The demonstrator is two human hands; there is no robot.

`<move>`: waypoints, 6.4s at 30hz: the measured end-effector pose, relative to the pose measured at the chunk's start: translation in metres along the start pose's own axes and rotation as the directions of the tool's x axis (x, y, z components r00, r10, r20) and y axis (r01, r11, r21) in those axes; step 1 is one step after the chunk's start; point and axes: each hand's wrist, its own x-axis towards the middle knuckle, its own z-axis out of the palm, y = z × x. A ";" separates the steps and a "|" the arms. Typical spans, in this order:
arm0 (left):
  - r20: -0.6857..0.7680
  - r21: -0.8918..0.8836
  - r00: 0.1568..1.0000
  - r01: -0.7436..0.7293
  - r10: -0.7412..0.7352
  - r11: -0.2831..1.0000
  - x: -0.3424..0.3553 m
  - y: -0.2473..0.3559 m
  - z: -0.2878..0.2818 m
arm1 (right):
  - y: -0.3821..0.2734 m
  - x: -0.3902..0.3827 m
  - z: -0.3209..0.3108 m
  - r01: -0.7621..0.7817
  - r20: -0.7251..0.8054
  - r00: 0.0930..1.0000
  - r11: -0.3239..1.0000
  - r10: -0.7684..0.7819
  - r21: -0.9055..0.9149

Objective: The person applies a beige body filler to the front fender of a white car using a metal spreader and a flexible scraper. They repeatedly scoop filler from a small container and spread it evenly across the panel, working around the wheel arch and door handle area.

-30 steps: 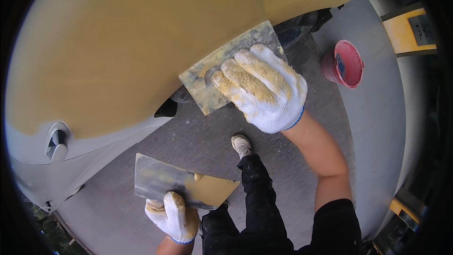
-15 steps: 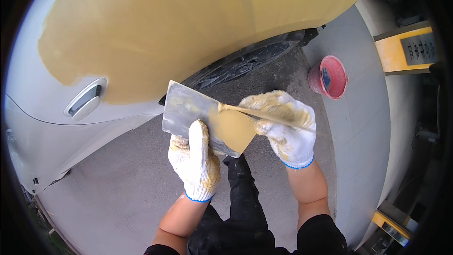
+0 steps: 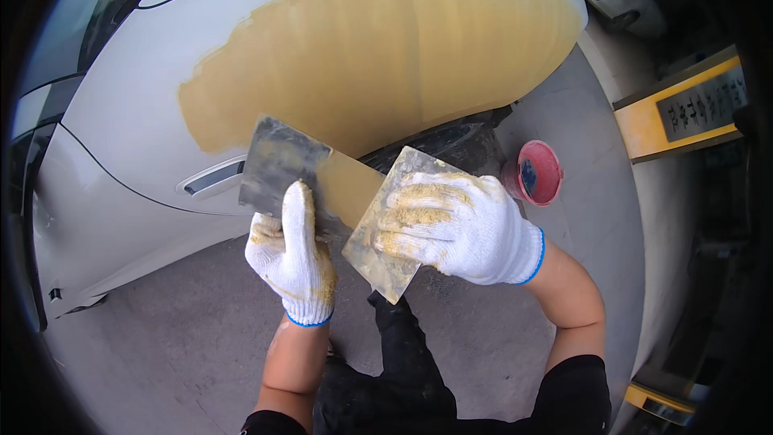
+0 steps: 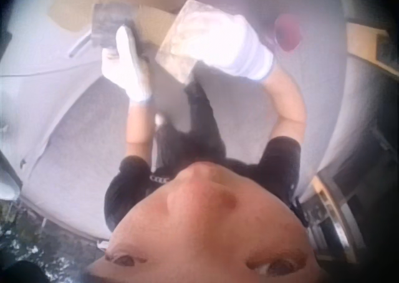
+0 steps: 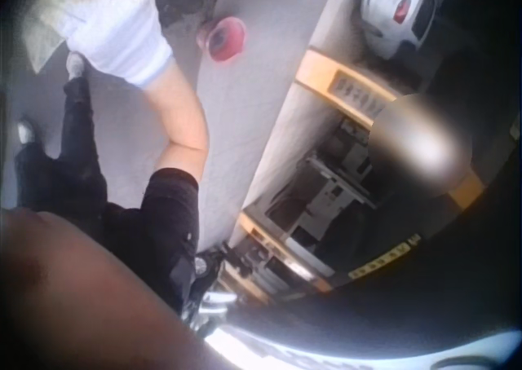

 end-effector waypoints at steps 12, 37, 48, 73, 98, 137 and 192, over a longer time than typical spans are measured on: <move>-0.144 -0.188 0.989 0.016 -0.044 0.982 -0.008 -0.005 -0.026 | 0.149 0.103 -0.061 -0.193 -0.318 0.944 0.930 0.089 -0.313; -0.071 0.050 0.986 0.157 -0.153 0.986 -0.036 -0.050 -0.062 | 0.077 0.009 0.041 -0.241 -0.321 0.940 0.891 0.116 -0.385; -0.061 0.120 0.987 0.158 -0.152 0.980 -0.040 -0.057 -0.085 | 0.065 -0.042 0.124 -0.320 -0.392 0.896 0.916 0.209 -0.243; -0.033 0.083 0.958 0.288 -0.287 0.954 -0.039 -0.053 -0.099 | 0.090 -0.049 0.087 -0.276 -0.424 0.892 0.931 0.156 -0.239; -0.075 -0.031 0.955 0.285 -0.287 0.958 -0.046 -0.063 -0.116 | 0.132 0.134 0.066 -0.160 -0.362 0.931 0.934 0.035 -0.321; -0.060 0.019 0.952 0.302 -0.300 0.953 -0.044 -0.088 -0.033 | 0.007 -0.075 0.133 -0.343 -0.072 0.483 0.265 0.873 0.901; -0.042 0.066 0.999 0.011 -0.008 0.998 0.013 0.015 0.047 | 0.034 -0.003 -0.030 -0.040 -0.035 0.999 0.999 0.041 0.032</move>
